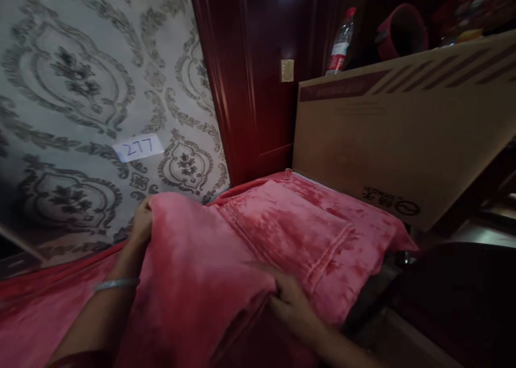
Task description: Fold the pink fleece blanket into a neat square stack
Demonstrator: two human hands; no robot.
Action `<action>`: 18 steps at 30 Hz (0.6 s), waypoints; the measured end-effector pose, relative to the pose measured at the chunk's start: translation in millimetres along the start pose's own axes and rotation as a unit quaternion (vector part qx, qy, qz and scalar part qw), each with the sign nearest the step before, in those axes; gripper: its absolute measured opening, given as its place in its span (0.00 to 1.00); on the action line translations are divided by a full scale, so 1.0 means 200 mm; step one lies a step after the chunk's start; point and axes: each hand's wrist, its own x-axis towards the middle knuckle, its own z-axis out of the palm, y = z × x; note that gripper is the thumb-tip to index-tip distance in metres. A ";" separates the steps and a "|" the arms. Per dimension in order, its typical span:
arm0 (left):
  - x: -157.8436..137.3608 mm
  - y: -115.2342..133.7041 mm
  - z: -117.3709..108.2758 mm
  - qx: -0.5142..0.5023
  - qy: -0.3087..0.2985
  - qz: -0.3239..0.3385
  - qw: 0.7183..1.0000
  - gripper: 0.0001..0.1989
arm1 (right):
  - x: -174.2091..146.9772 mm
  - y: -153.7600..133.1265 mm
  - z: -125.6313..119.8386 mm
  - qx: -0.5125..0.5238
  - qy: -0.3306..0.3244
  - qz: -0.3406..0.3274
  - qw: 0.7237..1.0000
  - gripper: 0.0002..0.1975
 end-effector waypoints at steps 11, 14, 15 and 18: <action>0.43 0.58 1.42 0.082 -0.282 0.088 0.952 0.39 | 0.04 0.37 -0.62 0.391 0.349 0.182 0.832 0.27; 0.29 0.43 1.71 0.106 -0.376 0.065 0.918 0.35 | -0.02 0.45 -0.66 0.412 0.329 0.197 0.827 0.31; 0.26 0.38 1.77 0.111 -0.396 0.061 0.909 0.32 | -0.03 0.45 -0.67 0.415 0.321 0.201 0.827 0.31; 0.25 0.25 1.86 0.122 -0.426 0.040 0.896 0.29 | -0.04 0.43 -0.74 0.416 0.315 0.223 0.824 0.28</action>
